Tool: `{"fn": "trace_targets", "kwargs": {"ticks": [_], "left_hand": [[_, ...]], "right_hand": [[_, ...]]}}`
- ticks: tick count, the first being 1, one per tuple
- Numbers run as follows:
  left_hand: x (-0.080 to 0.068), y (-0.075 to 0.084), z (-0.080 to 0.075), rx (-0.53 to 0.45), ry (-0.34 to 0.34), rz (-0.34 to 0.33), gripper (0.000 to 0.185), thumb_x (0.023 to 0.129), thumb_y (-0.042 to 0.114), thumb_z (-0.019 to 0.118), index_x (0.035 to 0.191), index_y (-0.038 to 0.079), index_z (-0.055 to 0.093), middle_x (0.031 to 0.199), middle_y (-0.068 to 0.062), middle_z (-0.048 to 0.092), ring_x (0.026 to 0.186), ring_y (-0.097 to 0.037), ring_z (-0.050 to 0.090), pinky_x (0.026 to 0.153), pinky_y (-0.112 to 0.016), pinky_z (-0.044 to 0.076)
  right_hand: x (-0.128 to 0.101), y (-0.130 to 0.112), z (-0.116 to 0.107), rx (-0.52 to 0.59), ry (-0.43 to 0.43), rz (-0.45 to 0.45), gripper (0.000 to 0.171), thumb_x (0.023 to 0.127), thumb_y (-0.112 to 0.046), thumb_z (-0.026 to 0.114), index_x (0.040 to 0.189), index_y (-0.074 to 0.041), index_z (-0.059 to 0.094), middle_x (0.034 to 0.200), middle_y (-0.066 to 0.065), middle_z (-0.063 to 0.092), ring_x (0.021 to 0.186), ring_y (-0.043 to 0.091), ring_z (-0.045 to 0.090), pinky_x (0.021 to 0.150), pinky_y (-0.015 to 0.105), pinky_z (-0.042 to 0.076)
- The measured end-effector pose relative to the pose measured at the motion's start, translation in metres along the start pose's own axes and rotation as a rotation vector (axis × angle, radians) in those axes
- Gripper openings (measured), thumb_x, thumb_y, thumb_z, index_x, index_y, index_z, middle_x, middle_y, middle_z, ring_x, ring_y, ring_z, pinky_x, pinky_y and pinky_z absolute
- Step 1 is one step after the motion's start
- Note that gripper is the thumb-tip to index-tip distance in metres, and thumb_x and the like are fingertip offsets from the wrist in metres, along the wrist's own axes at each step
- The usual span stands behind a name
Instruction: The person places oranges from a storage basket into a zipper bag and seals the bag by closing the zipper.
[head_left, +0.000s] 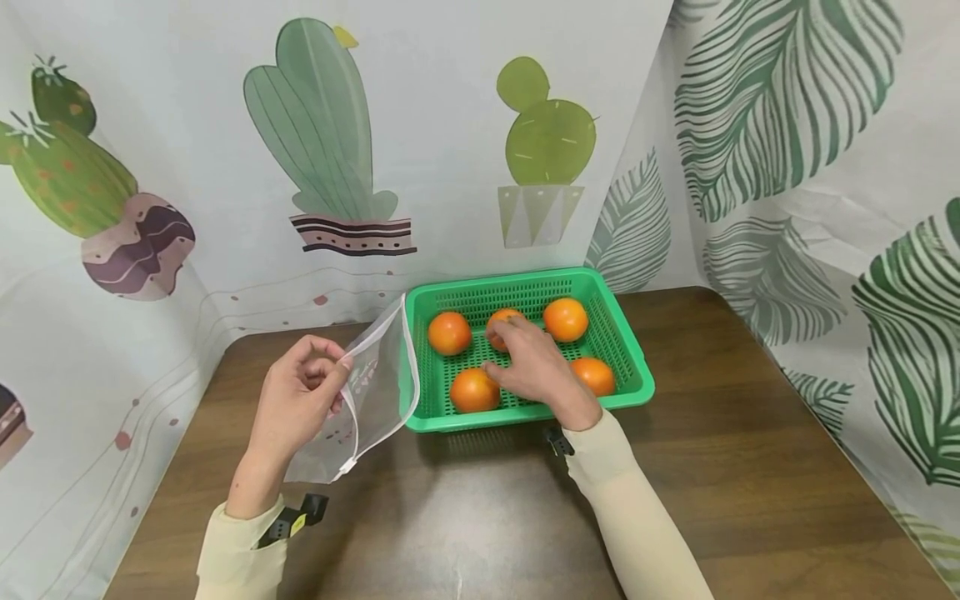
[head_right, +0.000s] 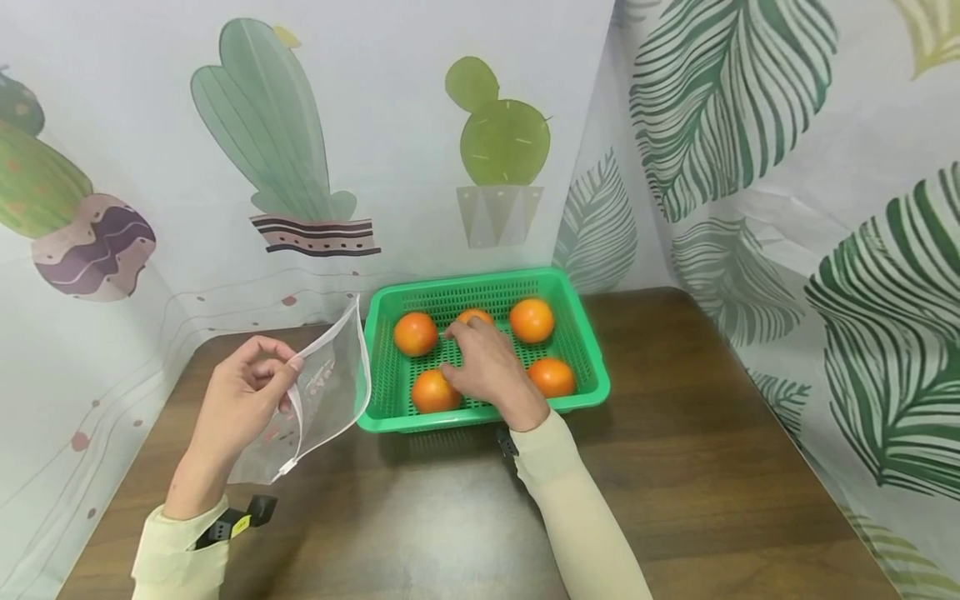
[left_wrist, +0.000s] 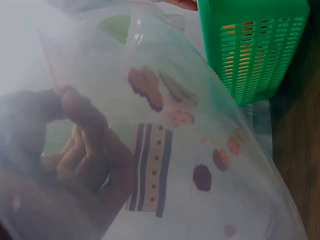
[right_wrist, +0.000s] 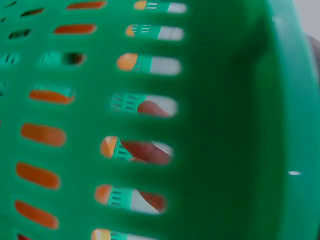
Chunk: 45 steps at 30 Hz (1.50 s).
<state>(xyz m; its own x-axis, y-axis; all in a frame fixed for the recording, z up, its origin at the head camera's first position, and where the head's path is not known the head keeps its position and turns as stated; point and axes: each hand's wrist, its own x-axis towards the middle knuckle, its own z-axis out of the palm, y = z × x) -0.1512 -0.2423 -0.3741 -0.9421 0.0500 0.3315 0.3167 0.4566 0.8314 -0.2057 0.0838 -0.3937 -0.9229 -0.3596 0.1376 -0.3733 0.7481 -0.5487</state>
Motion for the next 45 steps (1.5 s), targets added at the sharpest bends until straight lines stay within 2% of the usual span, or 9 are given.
{"fn": "trace_targets", "kwargs": {"ticks": [8,22,30,38,45], "left_hand": [[-0.001,0.0,0.0,0.0,-0.016,-0.005,0.012,0.103,0.01,0.07,0.11,0.005,0.061,0.065,-0.005,0.061,0.048,-0.019,0.056,0.042,-0.027,0.043],[-0.001,0.0,0.001,0.011,-0.04,0.012,0.013,0.103,0.012,0.07,0.111,0.006,0.062,0.066,-0.009,0.062,0.049,-0.017,0.056,0.042,-0.027,0.042],[-0.001,-0.002,0.002,0.016,-0.041,0.006,0.011,0.103,0.01,0.07,0.109,0.006,0.062,0.065,-0.006,0.061,0.048,-0.021,0.056,0.041,-0.027,0.041],[0.0,-0.001,0.002,0.019,-0.049,0.015,0.011,0.103,0.009,0.069,0.109,0.005,0.061,0.064,-0.006,0.061,0.048,-0.019,0.056,0.041,-0.028,0.041],[0.0,-0.002,0.002,0.016,-0.038,-0.004,0.009,0.102,0.007,0.07,0.108,0.008,0.062,0.063,-0.005,0.06,0.047,-0.019,0.055,0.041,-0.028,0.04]], "right_hand": [[0.0,0.006,0.004,-0.063,-0.054,0.06,0.056,0.096,-0.026,0.079,0.144,-0.006,0.06,0.142,0.015,0.06,0.127,0.034,0.059,0.104,0.06,0.046],[0.002,0.012,0.005,-0.08,-0.081,0.092,0.058,0.094,-0.027,0.081,0.144,-0.007,0.061,0.142,0.015,0.06,0.126,0.034,0.059,0.104,0.06,0.046],[0.002,0.015,0.006,-0.103,-0.109,0.124,0.06,0.092,-0.028,0.084,0.143,-0.006,0.061,0.144,0.015,0.059,0.129,0.035,0.057,0.107,0.06,0.045],[0.001,0.019,0.006,-0.095,-0.136,0.13,0.056,0.091,-0.024,0.086,0.137,-0.003,0.064,0.134,0.015,0.063,0.12,0.032,0.06,0.101,0.049,0.052],[0.0,0.021,0.006,-0.058,-0.22,0.149,0.05,0.088,-0.017,0.086,0.133,-0.003,0.068,0.133,0.015,0.067,0.112,0.028,0.06,0.099,0.046,0.053]]}}
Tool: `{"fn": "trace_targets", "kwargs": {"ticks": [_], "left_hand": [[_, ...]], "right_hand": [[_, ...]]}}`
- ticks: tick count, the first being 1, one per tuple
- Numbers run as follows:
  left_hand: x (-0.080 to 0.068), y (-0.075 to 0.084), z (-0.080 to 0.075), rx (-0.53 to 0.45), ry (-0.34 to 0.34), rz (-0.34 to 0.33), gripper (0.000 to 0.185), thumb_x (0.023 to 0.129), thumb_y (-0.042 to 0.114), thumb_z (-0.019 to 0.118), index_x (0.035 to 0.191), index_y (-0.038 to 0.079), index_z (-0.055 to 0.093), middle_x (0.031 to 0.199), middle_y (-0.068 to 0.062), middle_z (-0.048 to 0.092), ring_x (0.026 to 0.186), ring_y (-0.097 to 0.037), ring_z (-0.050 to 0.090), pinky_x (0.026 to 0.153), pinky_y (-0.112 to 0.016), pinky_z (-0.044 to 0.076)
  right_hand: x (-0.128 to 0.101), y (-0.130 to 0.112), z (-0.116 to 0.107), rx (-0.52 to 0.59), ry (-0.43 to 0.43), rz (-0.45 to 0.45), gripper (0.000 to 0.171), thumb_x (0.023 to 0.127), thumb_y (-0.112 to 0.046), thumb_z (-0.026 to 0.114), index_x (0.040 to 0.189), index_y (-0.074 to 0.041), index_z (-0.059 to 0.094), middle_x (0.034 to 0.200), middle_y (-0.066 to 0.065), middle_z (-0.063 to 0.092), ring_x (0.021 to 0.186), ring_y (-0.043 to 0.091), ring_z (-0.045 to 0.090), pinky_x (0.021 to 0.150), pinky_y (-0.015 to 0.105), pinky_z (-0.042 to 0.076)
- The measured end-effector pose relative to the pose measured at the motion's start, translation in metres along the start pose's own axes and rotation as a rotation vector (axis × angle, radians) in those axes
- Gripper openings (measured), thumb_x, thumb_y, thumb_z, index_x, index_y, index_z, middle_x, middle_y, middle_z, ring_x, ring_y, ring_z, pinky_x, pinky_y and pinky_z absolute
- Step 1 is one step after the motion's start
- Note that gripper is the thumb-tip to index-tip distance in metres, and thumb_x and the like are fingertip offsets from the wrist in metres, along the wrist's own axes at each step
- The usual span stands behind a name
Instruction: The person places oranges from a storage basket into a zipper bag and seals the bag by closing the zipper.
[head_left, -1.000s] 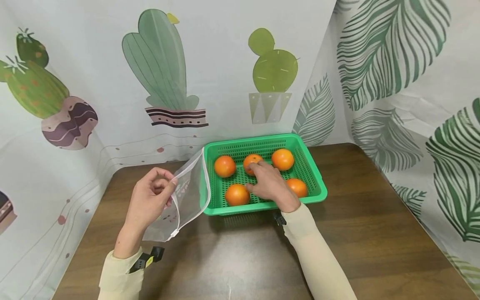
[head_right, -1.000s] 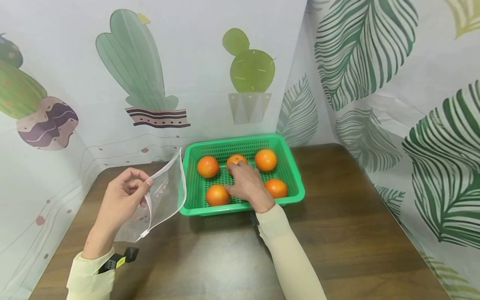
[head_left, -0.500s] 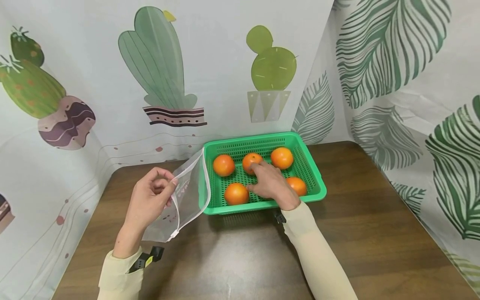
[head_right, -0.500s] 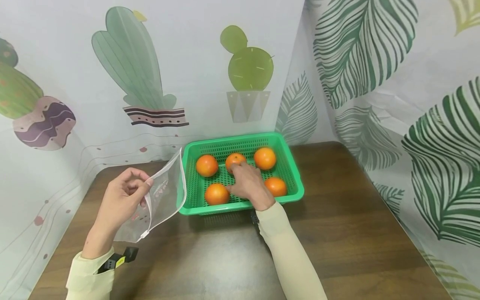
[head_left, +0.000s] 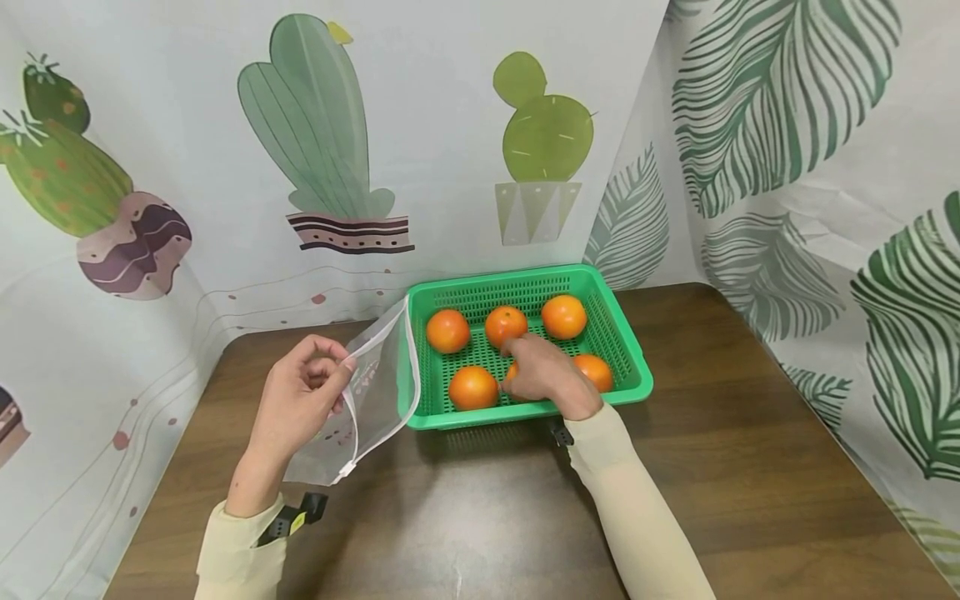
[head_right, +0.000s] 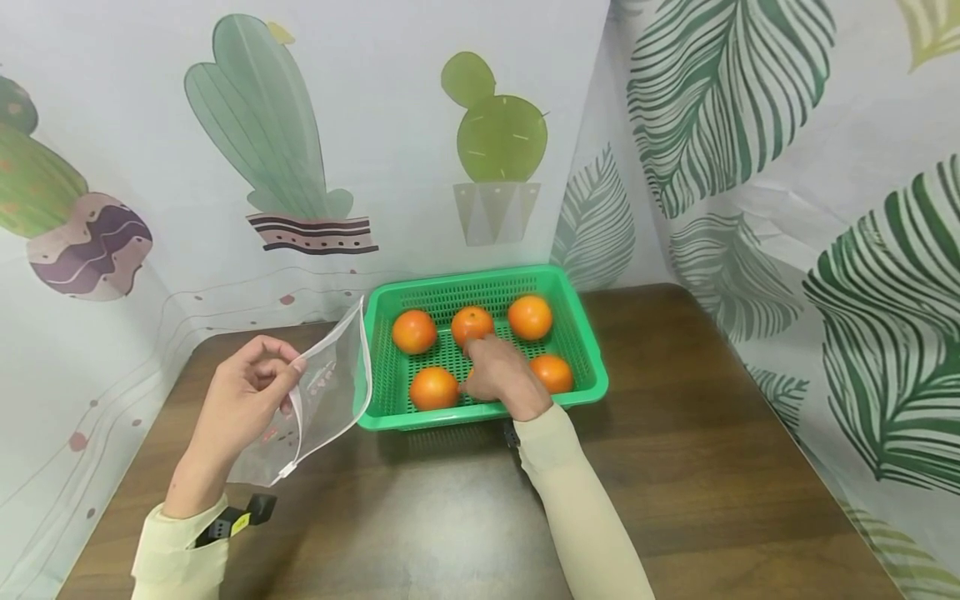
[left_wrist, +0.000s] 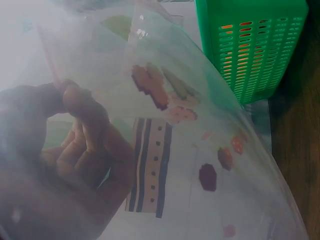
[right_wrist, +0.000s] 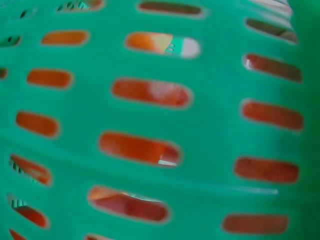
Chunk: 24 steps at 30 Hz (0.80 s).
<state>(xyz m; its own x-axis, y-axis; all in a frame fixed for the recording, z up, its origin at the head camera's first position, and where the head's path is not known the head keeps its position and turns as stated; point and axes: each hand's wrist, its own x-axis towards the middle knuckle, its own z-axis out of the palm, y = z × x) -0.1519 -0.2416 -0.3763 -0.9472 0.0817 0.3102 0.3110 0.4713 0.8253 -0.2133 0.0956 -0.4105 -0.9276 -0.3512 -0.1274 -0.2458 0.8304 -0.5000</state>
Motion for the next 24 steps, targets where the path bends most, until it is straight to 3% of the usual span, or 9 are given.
{"fn": "trace_targets", "kwargs": {"ticks": [14,24], "left_hand": [[-0.0003,-0.0024,0.0001,0.008,-0.001,0.004,0.01,0.103,0.008,0.07,0.108,0.008,0.062,0.064,-0.005,0.061,0.049,-0.024,0.056,0.041,-0.029,0.041],[-0.0002,-0.0029,0.0002,0.012,-0.005,0.003,0.01,0.103,0.009,0.07,0.109,0.009,0.062,0.064,-0.005,0.06,0.049,-0.025,0.056,0.04,-0.03,0.039]], "right_hand": [[-0.0012,0.0004,-0.0005,-0.012,-0.08,0.027,0.046,0.087,-0.021,0.087,0.125,-0.002,0.069,0.123,0.014,0.072,0.098,0.024,0.062,0.092,0.044,0.055],[-0.0017,0.0017,-0.0011,0.01,-0.072,0.041,0.04,0.084,-0.024,0.089,0.113,-0.005,0.069,0.106,0.006,0.07,0.089,0.022,0.06,0.083,0.04,0.054]]}}
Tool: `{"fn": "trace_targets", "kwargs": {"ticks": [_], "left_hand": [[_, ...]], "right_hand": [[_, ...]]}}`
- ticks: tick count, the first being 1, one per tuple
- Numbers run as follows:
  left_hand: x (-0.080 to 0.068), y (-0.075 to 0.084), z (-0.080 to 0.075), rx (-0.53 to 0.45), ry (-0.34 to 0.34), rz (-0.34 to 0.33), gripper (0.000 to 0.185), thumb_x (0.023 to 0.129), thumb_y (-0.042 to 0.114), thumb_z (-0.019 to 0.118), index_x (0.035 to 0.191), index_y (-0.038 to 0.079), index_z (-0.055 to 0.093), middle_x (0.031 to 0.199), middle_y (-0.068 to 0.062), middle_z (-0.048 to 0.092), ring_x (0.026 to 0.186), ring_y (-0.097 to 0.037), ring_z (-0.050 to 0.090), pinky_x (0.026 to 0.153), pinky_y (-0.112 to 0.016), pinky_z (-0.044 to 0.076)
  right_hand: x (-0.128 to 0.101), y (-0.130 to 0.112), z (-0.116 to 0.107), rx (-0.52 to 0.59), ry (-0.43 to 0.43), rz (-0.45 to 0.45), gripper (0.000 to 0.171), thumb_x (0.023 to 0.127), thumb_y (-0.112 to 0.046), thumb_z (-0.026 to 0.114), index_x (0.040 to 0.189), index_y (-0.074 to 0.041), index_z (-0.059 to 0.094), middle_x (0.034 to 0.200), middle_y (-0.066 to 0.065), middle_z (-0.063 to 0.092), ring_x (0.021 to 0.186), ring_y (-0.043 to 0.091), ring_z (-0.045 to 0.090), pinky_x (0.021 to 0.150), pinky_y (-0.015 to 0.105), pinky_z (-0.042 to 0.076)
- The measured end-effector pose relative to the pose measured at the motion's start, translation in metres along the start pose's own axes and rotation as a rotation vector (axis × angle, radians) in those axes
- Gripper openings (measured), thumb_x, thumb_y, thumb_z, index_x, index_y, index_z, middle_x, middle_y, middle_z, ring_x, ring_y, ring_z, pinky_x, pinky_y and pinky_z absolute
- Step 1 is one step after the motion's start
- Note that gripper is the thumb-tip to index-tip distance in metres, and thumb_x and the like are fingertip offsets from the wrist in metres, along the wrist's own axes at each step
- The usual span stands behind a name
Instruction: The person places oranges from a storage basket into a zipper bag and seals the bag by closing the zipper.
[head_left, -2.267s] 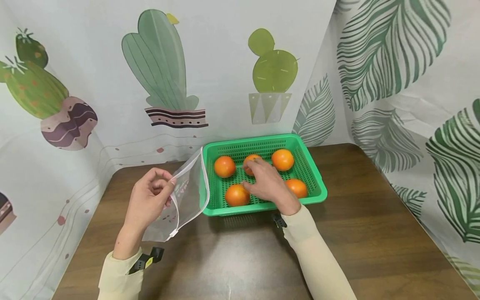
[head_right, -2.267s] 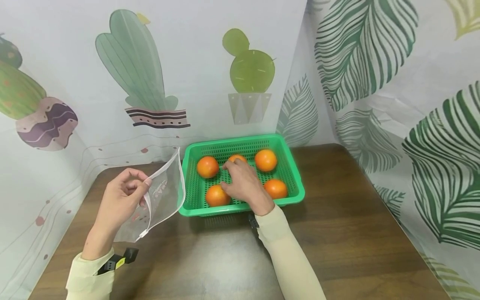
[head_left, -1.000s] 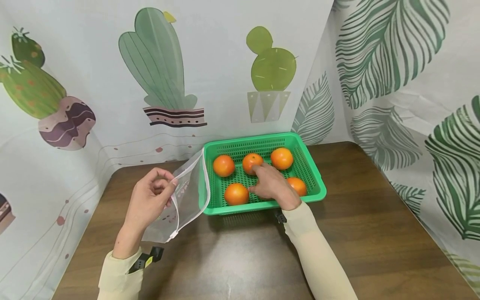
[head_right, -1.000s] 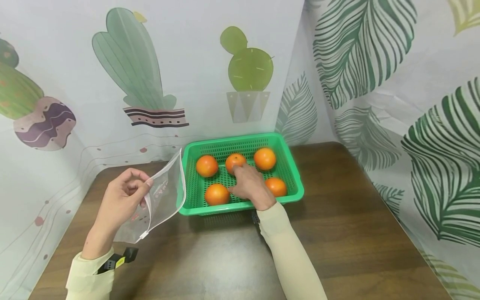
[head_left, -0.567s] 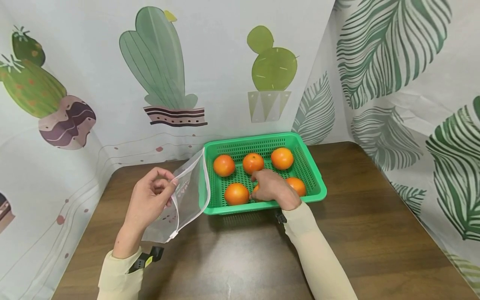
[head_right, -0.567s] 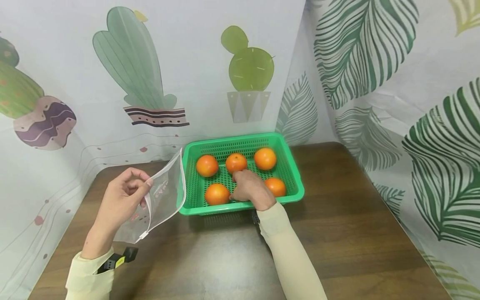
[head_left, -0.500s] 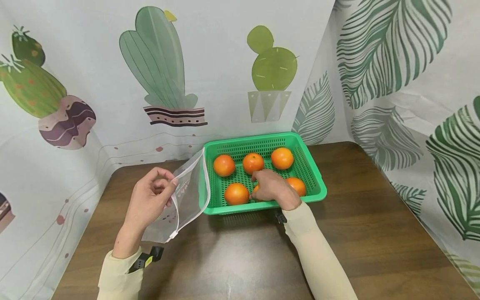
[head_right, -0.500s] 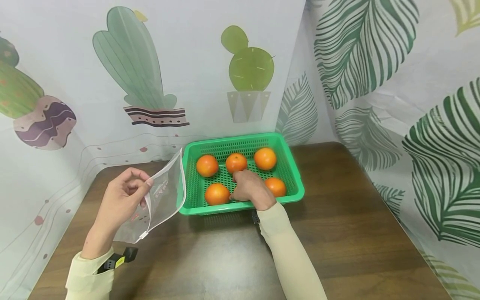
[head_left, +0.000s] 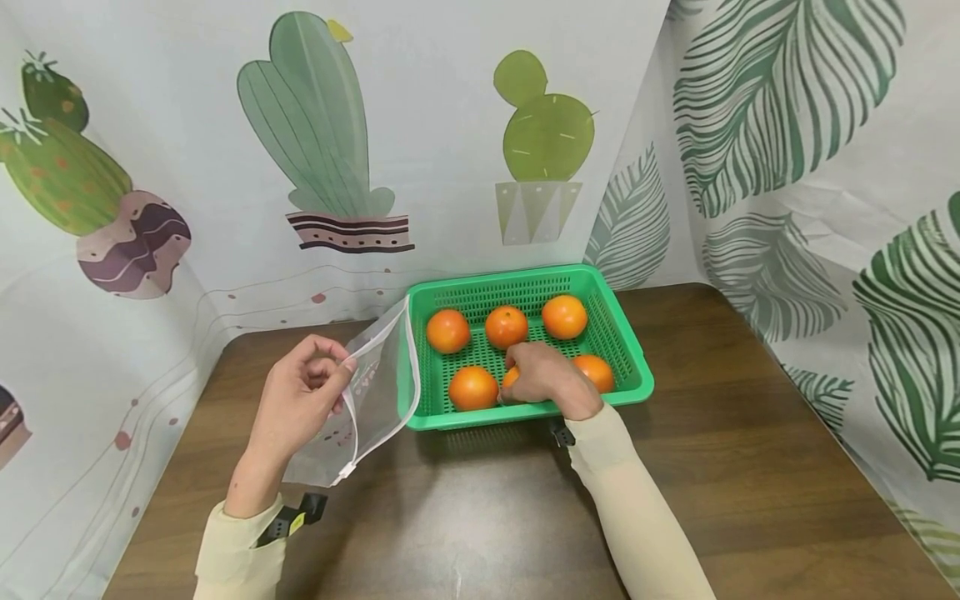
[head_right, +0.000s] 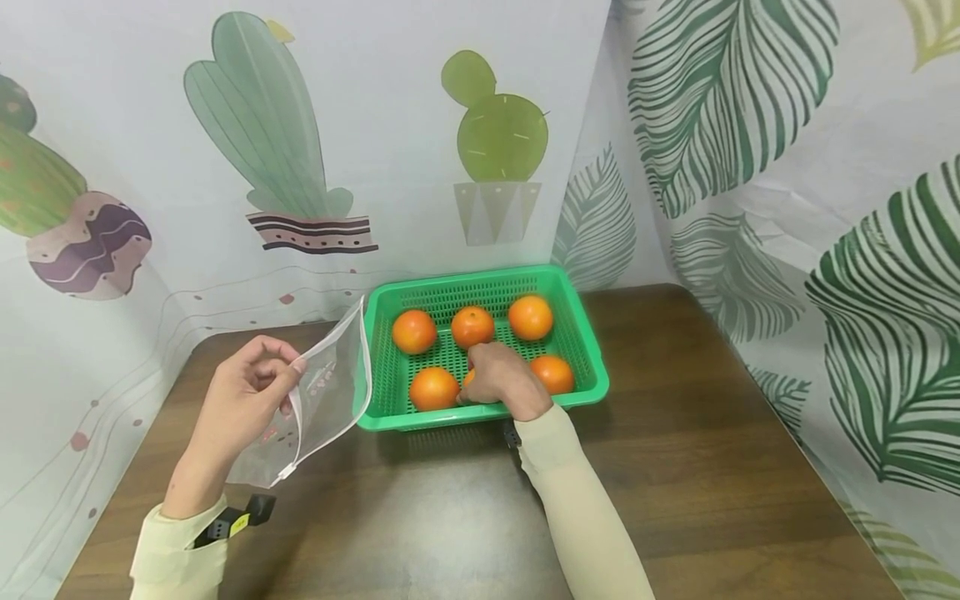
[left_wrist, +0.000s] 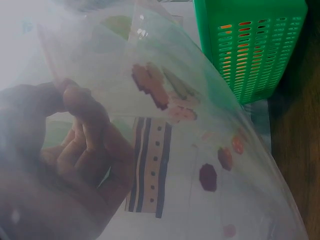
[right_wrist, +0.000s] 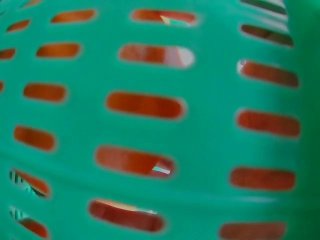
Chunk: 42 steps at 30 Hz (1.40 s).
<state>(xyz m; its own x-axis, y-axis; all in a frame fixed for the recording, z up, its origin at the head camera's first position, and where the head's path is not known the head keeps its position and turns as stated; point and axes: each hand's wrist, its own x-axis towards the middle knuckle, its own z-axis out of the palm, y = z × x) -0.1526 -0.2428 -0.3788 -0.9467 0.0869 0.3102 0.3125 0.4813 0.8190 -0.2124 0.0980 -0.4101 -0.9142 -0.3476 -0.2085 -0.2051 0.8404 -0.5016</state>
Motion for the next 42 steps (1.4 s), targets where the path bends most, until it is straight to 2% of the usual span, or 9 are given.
{"fn": "trace_targets", "kwargs": {"ticks": [8,17,27,30,36,42], "left_hand": [[0.0,0.001,0.0,-0.01,-0.006,0.011,0.01,0.103,0.009,0.069,0.11,0.007,0.062,0.065,-0.005,0.061,0.05,-0.028,0.056,0.041,-0.029,0.041],[0.0,0.001,0.0,-0.019,-0.006,0.015,0.009,0.103,0.008,0.069,0.109,0.008,0.062,0.064,-0.005,0.06,0.049,-0.023,0.055,0.041,-0.029,0.041],[0.0,0.001,0.0,-0.009,-0.014,0.022,0.01,0.103,0.009,0.07,0.109,0.008,0.062,0.065,-0.005,0.061,0.049,-0.021,0.056,0.042,-0.028,0.041],[0.0,0.003,0.0,-0.012,-0.018,0.04,0.01,0.103,0.008,0.069,0.109,0.006,0.062,0.065,-0.005,0.062,0.049,-0.021,0.057,0.043,-0.027,0.042],[0.0,0.005,0.0,-0.023,-0.017,0.065,0.01,0.102,0.006,0.07,0.109,0.005,0.063,0.065,-0.004,0.062,0.049,-0.019,0.056,0.043,-0.026,0.042],[0.0,0.005,0.001,-0.019,-0.02,0.059,0.01,0.102,0.007,0.071,0.108,0.006,0.063,0.065,-0.004,0.062,0.05,-0.019,0.056,0.042,-0.027,0.041]], "right_hand": [[0.002,0.001,0.0,-0.001,0.023,-0.033,0.04,0.083,-0.029,0.09,0.11,-0.007,0.07,0.103,0.004,0.069,0.089,0.022,0.059,0.08,0.039,0.053],[0.001,-0.002,-0.005,0.038,0.097,-0.051,0.043,0.083,-0.026,0.089,0.115,-0.004,0.071,0.113,0.009,0.071,0.098,0.024,0.062,0.089,0.043,0.056],[-0.002,-0.004,-0.01,0.036,0.143,-0.066,0.045,0.082,-0.023,0.085,0.12,-0.003,0.071,0.115,0.01,0.071,0.102,0.025,0.064,0.092,0.044,0.056],[-0.004,-0.005,-0.011,0.045,0.163,-0.072,0.048,0.082,-0.023,0.084,0.123,-0.003,0.07,0.116,0.01,0.07,0.102,0.025,0.063,0.091,0.043,0.056],[-0.006,-0.009,-0.012,0.054,0.233,-0.113,0.045,0.082,-0.025,0.083,0.121,-0.004,0.069,0.108,0.008,0.068,0.091,0.024,0.062,0.08,0.04,0.056],[-0.006,-0.011,-0.013,0.049,0.274,-0.139,0.046,0.083,-0.028,0.084,0.12,-0.005,0.069,0.115,0.009,0.071,0.098,0.026,0.064,0.086,0.043,0.056]]}}
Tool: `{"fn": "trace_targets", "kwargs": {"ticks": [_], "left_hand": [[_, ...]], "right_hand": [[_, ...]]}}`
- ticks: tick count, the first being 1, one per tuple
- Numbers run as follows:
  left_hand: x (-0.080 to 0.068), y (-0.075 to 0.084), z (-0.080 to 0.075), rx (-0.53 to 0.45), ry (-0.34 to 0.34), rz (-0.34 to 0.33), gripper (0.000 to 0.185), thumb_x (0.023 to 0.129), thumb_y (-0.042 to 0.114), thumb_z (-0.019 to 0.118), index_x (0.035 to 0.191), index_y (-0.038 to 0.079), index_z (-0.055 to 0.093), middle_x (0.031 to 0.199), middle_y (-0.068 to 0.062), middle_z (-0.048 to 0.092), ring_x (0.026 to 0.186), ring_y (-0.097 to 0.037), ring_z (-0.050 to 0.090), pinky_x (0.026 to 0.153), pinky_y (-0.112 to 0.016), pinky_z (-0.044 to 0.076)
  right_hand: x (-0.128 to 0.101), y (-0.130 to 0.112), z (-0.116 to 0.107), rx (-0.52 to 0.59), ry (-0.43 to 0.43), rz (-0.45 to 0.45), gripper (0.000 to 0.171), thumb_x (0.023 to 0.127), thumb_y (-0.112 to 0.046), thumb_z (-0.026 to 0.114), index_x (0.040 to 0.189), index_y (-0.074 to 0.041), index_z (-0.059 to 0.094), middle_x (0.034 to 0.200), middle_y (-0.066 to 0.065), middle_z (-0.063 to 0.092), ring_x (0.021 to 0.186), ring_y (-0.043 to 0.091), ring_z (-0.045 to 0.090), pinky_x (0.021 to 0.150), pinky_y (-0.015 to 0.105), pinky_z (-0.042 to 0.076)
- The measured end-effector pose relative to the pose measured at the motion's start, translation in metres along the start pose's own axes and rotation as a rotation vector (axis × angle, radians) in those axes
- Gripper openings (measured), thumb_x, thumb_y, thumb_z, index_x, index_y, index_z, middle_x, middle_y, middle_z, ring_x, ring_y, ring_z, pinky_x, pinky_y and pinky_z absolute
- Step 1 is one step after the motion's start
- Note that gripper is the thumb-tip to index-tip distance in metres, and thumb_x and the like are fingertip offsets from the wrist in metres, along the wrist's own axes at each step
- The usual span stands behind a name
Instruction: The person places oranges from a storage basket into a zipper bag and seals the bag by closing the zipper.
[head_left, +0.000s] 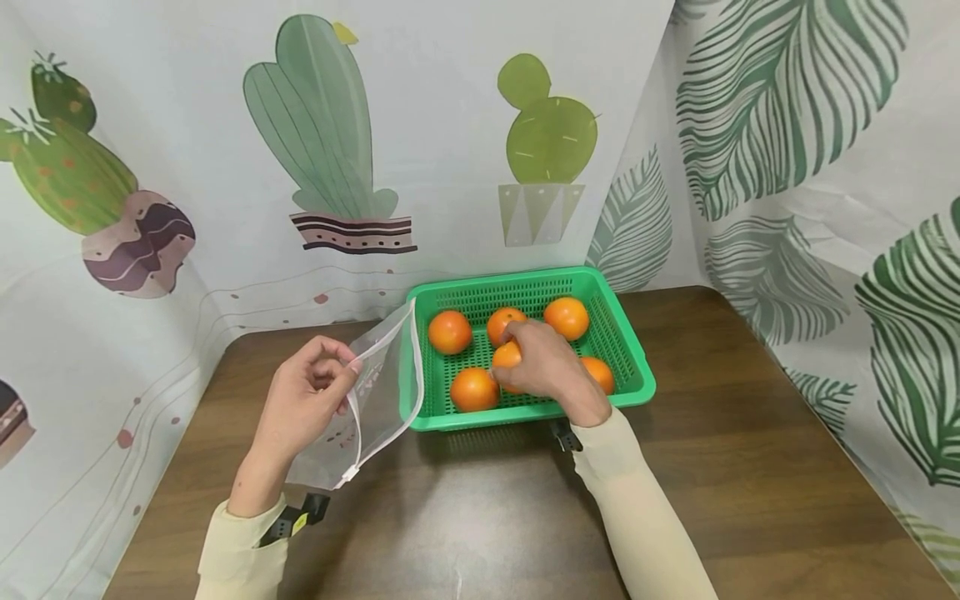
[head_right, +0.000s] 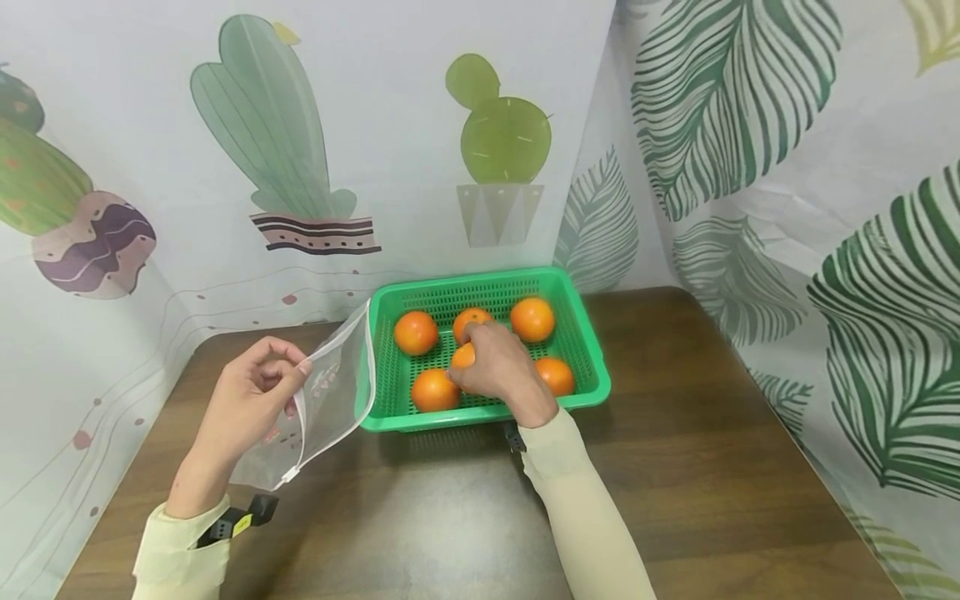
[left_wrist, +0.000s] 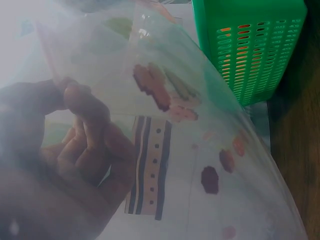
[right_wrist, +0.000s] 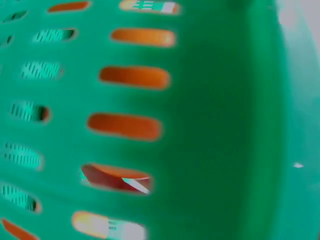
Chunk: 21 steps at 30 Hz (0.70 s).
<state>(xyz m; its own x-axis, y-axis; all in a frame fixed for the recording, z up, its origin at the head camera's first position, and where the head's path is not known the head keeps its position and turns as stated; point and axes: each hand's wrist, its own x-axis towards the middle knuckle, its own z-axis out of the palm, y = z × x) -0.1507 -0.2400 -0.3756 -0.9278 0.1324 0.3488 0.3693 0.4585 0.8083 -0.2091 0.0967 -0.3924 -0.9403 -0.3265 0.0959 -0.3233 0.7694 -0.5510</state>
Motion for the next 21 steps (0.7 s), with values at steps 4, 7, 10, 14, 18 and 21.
{"fn": "trace_targets", "kwargs": {"ticks": [4,7,10,14,18,21], "left_hand": [[0.0,-0.001,0.0,0.008,0.001,0.002,0.01,0.102,0.008,0.071,0.108,0.007,0.063,0.065,-0.003,0.062,0.05,-0.021,0.057,0.042,-0.028,0.041],[0.001,0.0,0.001,0.007,0.0,0.001,0.011,0.102,0.008,0.072,0.107,0.007,0.063,0.064,-0.004,0.062,0.05,-0.024,0.057,0.042,-0.028,0.04],[0.001,0.001,0.001,0.003,-0.005,-0.004,0.011,0.101,0.009,0.072,0.107,0.007,0.063,0.064,-0.004,0.062,0.05,-0.026,0.057,0.042,-0.028,0.04],[0.001,0.0,0.001,0.007,-0.009,-0.006,0.011,0.101,0.008,0.072,0.108,0.007,0.063,0.064,-0.004,0.061,0.05,-0.025,0.057,0.042,-0.028,0.04],[0.0,0.0,0.002,0.012,-0.011,-0.005,0.011,0.101,0.009,0.072,0.107,0.008,0.063,0.063,-0.003,0.06,0.05,-0.027,0.057,0.041,-0.028,0.038],[0.0,0.0,0.003,0.009,-0.014,-0.008,0.01,0.101,0.009,0.072,0.107,0.009,0.063,0.063,-0.003,0.06,0.049,-0.028,0.057,0.041,-0.029,0.037]], "right_hand": [[-0.001,-0.003,-0.001,0.013,0.027,-0.004,0.042,0.084,-0.028,0.083,0.117,-0.006,0.07,0.114,0.009,0.069,0.101,0.027,0.062,0.087,0.043,0.055],[-0.003,-0.008,-0.004,0.036,0.035,-0.009,0.041,0.086,-0.03,0.083,0.117,-0.007,0.07,0.112,0.008,0.068,0.1,0.026,0.06,0.086,0.042,0.053],[-0.005,-0.012,-0.006,0.062,0.044,-0.024,0.039,0.086,-0.029,0.083,0.116,-0.007,0.069,0.107,0.006,0.066,0.097,0.026,0.058,0.084,0.04,0.052],[-0.007,-0.016,-0.007,0.086,0.066,-0.038,0.038,0.085,-0.027,0.084,0.114,-0.007,0.068,0.104,0.005,0.064,0.094,0.024,0.057,0.079,0.038,0.052],[-0.009,-0.019,-0.005,0.102,0.088,-0.052,0.045,0.085,-0.027,0.086,0.12,-0.005,0.068,0.114,0.005,0.066,0.099,0.024,0.059,0.083,0.038,0.053],[-0.009,-0.022,-0.005,0.109,0.104,-0.071,0.047,0.085,-0.028,0.088,0.121,-0.004,0.067,0.12,0.006,0.067,0.102,0.024,0.059,0.086,0.038,0.053]]}}
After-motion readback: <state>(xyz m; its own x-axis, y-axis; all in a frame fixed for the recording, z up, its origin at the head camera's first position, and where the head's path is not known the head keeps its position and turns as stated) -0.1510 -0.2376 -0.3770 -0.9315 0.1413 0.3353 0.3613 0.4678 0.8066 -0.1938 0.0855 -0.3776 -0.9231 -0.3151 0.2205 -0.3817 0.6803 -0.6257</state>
